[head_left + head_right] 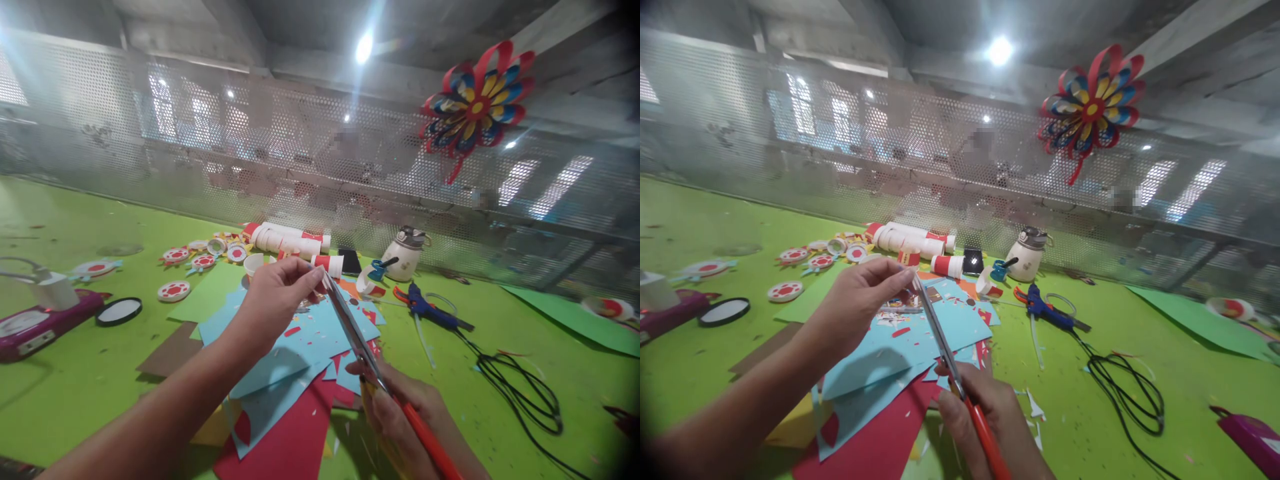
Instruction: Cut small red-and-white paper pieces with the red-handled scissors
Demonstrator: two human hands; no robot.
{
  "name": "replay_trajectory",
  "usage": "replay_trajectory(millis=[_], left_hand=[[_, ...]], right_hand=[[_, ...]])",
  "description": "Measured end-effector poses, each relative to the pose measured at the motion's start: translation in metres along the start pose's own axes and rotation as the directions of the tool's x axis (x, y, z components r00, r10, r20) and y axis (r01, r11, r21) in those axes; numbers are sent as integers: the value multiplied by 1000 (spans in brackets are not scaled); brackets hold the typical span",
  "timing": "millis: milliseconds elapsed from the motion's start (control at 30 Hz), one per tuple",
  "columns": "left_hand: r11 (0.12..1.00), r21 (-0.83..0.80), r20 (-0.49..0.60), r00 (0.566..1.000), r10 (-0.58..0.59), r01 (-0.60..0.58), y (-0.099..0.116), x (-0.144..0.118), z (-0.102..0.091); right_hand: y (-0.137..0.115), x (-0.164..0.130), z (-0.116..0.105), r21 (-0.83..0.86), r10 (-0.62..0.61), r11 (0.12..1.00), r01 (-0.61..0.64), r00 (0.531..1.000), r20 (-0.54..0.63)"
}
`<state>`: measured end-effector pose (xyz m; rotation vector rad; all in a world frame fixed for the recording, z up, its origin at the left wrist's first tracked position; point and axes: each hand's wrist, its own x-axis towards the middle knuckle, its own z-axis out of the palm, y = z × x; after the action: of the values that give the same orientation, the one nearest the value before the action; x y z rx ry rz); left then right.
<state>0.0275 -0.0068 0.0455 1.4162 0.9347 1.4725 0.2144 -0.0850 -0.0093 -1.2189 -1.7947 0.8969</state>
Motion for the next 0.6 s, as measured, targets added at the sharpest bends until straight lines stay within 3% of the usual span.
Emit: replay_trajectory(millis=[600], left_hand=[[1000, -12, -13, 1000, -13, 13, -1, -3, 3]], right_hand=[[0, 0, 1, -97, 42, 994, -45, 998, -38]])
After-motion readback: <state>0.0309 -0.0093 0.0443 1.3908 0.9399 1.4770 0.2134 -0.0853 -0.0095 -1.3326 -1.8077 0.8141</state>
